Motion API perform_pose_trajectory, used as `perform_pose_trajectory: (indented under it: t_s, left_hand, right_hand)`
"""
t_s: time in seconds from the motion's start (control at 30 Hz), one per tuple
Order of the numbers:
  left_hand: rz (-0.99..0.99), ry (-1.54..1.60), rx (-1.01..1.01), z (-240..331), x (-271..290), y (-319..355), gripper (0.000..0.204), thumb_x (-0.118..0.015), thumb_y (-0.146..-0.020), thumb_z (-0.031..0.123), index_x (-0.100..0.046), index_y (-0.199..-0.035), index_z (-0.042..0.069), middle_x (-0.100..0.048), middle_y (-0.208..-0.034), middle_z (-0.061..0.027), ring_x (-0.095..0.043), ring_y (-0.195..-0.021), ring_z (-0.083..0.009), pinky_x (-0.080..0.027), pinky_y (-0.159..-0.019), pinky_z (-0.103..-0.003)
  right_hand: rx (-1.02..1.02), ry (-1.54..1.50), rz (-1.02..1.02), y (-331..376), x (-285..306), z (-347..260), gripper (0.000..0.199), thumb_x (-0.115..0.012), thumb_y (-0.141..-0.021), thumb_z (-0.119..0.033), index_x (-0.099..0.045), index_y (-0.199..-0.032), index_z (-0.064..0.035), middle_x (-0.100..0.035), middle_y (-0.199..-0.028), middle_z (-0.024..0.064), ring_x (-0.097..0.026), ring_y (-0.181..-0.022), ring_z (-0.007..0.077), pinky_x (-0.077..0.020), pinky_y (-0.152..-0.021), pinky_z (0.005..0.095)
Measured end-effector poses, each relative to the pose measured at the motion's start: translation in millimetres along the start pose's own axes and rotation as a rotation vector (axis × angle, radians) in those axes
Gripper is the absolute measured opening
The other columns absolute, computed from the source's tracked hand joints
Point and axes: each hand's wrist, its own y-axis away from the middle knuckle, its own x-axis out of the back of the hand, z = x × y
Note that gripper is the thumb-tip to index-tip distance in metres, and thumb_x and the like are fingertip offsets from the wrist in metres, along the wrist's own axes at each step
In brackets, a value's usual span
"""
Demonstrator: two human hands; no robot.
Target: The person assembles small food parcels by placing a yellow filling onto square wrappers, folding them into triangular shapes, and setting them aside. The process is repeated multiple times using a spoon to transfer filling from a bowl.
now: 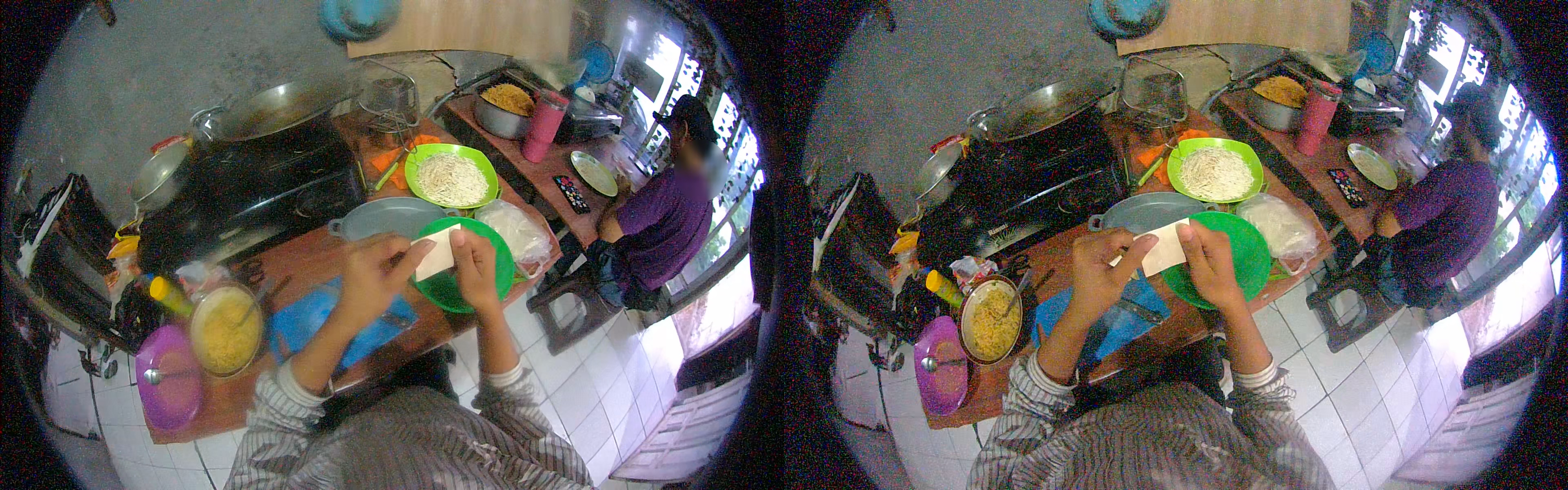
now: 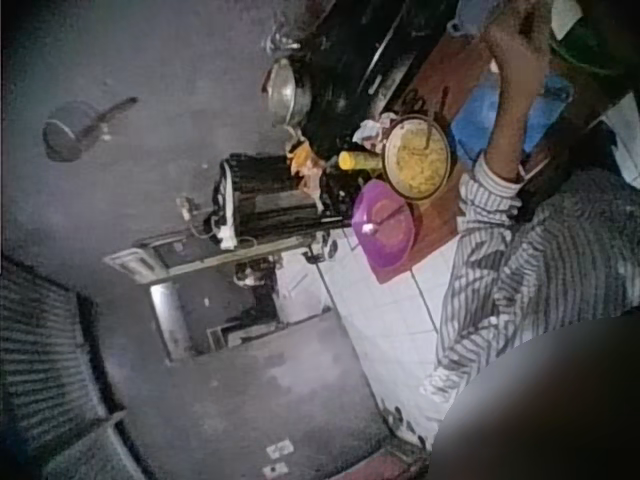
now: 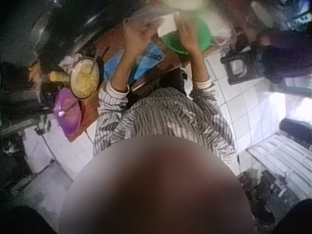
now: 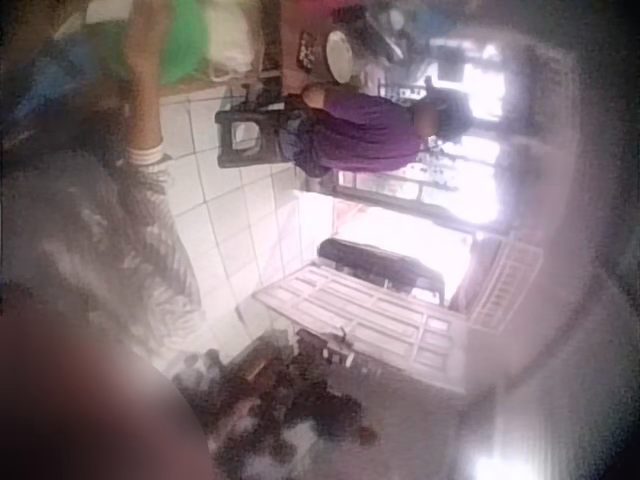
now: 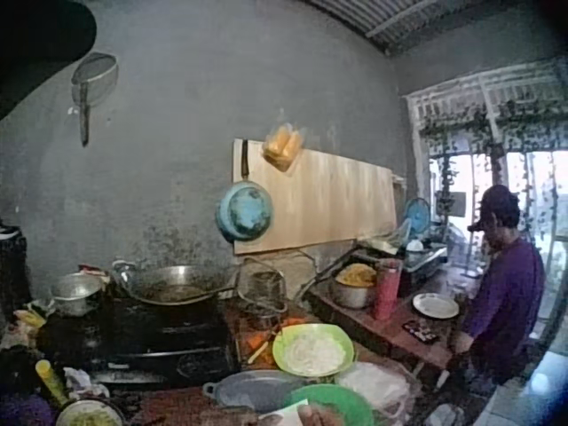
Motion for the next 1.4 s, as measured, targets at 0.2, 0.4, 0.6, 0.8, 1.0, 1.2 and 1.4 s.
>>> perform_pose_trajectory:
  t_s: [0.2, 0.4, 0.6, 0.8, 1.0, 1.2, 1.4]
  left_hand:
    - [-0.229, -0.259, -0.070, -5, -4, -12, 0.014, -0.061, -0.077, 0.017, -0.066, -0.081, 0.005, -0.061, -0.069, -0.0111, -0.060, -0.059, -0.0216, -0.044, -0.054, -0.031]
    - [-0.052, -0.234, -0.003, -3, -15, -36, 0.025, -0.060, -0.079, 0.025, -0.063, -0.085, 0.001, -0.060, -0.073, -0.0162, -0.059, -0.063, -0.0280, -0.046, -0.059, -0.034]
    - [0.017, 0.000, 0.395, 5, 62, 4, 0.027, -0.057, -0.082, 0.023, -0.064, -0.088, -0.001, -0.064, -0.082, -0.0116, -0.061, -0.075, -0.0178, -0.047, -0.070, -0.030]
    - [0.226, -0.136, 0.530, 37, 129, 77, 0.027, -0.053, -0.081, 0.023, -0.064, -0.076, -0.001, -0.063, -0.076, -0.0102, -0.057, -0.073, -0.0193, -0.043, -0.073, -0.032]
    - [0.295, -0.169, 0.599, 43, 209, 151, 0.038, -0.052, -0.082, 0.035, -0.061, -0.080, -0.002, -0.060, -0.068, -0.0109, -0.055, -0.063, -0.0207, -0.044, -0.065, -0.034]
    - [0.584, -0.093, 0.608, 36, 210, 190, 0.038, -0.051, -0.084, 0.034, -0.060, -0.082, -0.002, -0.058, -0.064, -0.0109, -0.053, -0.055, -0.0196, -0.043, -0.057, -0.032]
    - [0.563, -0.061, 0.565, 32, 202, 191, 0.033, -0.052, -0.084, 0.030, -0.060, -0.083, -0.002, -0.059, -0.068, -0.0120, -0.054, -0.057, -0.0212, -0.043, -0.060, -0.034]
  right_hand:
    - [-0.195, -0.578, -0.151, -3, 15, 1, 0.018, -0.056, -0.083, -0.013, -0.054, -0.097, -0.0018, -0.060, -0.079, 0.0059, -0.058, -0.065, 0.0149, -0.0473, -0.050, 0.0250]
    - [-0.298, -0.747, -0.115, -40, 55, 34, 0.026, -0.058, -0.081, -0.009, -0.050, -0.105, -0.0011, -0.061, -0.090, 0.0085, -0.061, -0.074, 0.0150, -0.0502, -0.050, 0.0245]
    - [-0.300, -0.857, 0.147, -119, 120, 130, 0.011, -0.052, -0.086, -0.019, -0.049, -0.093, -0.0108, -0.058, -0.080, 0.0023, -0.057, -0.062, 0.0114, -0.0427, -0.044, 0.0208]
    - [-0.335, -1.059, 0.165, -167, 165, 215, 0.024, -0.052, -0.086, -0.021, -0.049, -0.105, -0.0055, -0.059, -0.090, 0.0086, -0.058, -0.072, 0.0157, -0.0482, -0.051, 0.0233]
    - [-0.337, -1.089, 0.239, -195, 170, 249, 0.025, -0.050, -0.086, -0.016, -0.048, -0.108, -0.0035, -0.057, -0.100, 0.0138, -0.058, -0.091, 0.0225, -0.0505, -0.058, 0.0244]
    - [-0.317, -1.264, 0.220, -204, 167, 262, 0.031, -0.045, -0.088, -0.011, -0.042, -0.111, 0.0088, -0.052, -0.110, 0.0233, -0.054, -0.101, 0.0295, -0.0504, -0.080, 0.0312]
    - [-0.305, -1.340, 0.186, -200, 166, 266, 0.033, -0.042, -0.089, -0.011, -0.039, -0.114, 0.0112, -0.050, -0.113, 0.0250, -0.054, -0.100, 0.0313, -0.0494, -0.083, 0.0331]
